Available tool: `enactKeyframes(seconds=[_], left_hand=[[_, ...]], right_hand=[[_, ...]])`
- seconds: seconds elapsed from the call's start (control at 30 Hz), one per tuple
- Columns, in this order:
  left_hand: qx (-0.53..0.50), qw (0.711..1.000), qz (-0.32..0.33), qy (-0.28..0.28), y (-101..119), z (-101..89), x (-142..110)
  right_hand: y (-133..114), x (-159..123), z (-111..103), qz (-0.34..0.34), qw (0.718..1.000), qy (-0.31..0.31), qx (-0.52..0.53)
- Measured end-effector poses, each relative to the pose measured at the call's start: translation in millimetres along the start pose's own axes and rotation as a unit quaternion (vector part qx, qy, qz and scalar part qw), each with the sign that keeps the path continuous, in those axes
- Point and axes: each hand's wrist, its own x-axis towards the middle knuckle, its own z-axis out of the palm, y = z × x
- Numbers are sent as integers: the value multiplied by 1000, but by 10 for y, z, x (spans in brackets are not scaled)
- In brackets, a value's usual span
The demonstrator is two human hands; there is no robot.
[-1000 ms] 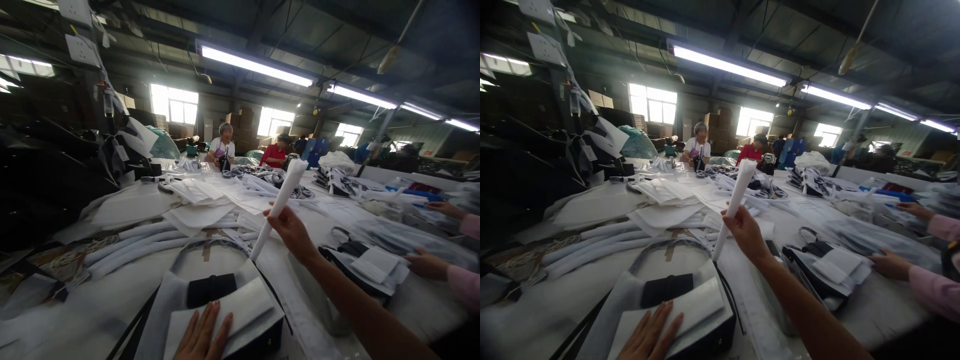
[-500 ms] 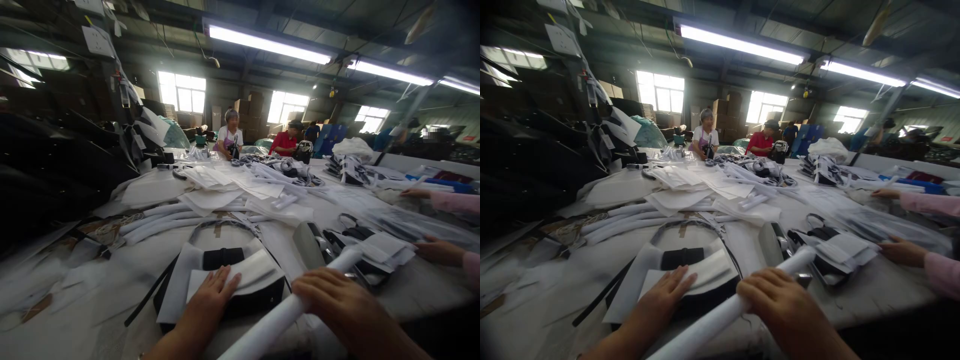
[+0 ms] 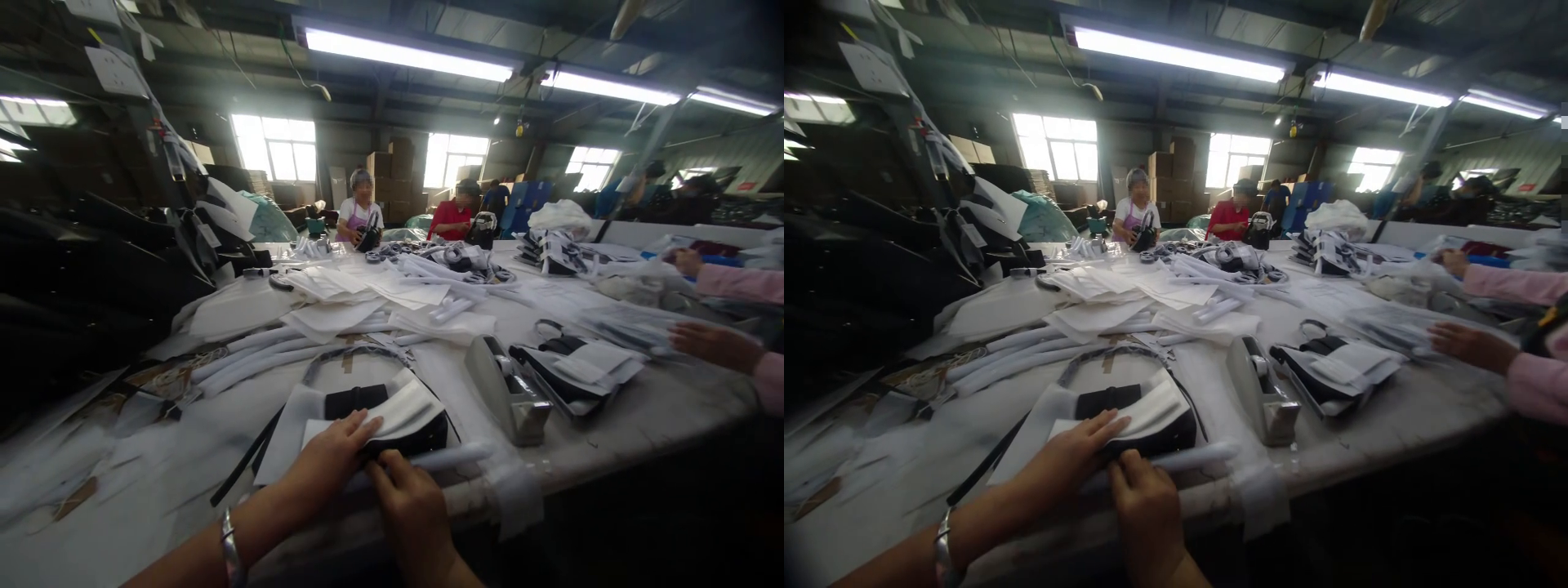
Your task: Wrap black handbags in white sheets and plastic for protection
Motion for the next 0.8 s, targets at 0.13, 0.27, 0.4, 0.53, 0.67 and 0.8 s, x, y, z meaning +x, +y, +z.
enactKeyframes(seconds=[0.13,0.27,0.4,0.53,0.67,0.8], left_hand=[[-2,1000,-3,5,11,7,-19],[8,1000,-15,1,57,8,-39],[11,1000,-20,-4,102,-33,-46],[-10,1000,-19,-11,134,-87,-61],[-27,999,-17,-29,167,-114,-92],[-25,1000,-12,-13,212,-64,-135]], right_hand=[[3,-46,93,31,999,4,37],[51,-166,125,55,989,49,132],[26,-188,145,97,974,39,203],[-18,-221,203,119,969,37,212],[69,-371,277,89,978,16,186],[317,-550,385,21,985,-24,168]])
